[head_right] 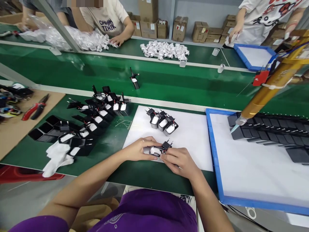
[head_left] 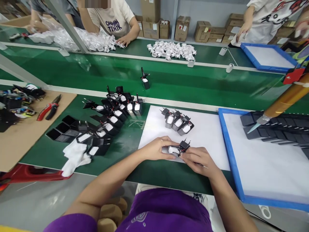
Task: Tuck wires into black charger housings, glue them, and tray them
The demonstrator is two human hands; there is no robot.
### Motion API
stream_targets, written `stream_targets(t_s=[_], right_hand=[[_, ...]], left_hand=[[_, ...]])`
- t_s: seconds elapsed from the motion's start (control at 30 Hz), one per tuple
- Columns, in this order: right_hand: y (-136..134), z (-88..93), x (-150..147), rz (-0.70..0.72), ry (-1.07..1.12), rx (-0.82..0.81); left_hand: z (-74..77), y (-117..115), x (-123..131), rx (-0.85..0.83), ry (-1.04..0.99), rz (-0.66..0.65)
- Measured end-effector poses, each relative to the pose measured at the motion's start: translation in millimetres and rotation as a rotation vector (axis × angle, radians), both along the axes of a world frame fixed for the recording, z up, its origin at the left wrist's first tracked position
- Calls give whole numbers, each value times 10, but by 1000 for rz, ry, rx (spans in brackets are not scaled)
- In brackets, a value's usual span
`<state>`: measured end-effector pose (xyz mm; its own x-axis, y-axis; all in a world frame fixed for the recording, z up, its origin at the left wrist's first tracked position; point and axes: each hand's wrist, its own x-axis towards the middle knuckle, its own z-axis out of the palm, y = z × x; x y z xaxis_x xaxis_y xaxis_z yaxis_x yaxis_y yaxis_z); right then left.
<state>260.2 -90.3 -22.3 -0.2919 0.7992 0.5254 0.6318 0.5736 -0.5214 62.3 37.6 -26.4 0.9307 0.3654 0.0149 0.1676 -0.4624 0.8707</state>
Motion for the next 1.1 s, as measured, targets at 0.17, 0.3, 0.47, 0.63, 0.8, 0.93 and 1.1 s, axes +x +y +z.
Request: stream_targets(t_s=[0.17,0.3,0.47,0.63,0.8,0.93,1.1], right_hand=[[1,-61,12,-47,30,-8],[13,-80,2,-87,105,-38],[28,-52,-24,-130,174,-59],[23,-16,-21,-141,229,-132],[-8,-11,100,-221,670,-172],[15,-37,156,-379,946,-35],[66,-58,112,-416,871,-113]], left_hand=[[15,5,-4,6,-1,-8],[27,4,-7,15,17,-16],[35,5,-13,40,32,-26],[-1,-2,-18,56,28,-18],[-4,-32,-14,100,63,34],[89,-49,-2,11,78,34],[147,-63,70,-225,63,58]])
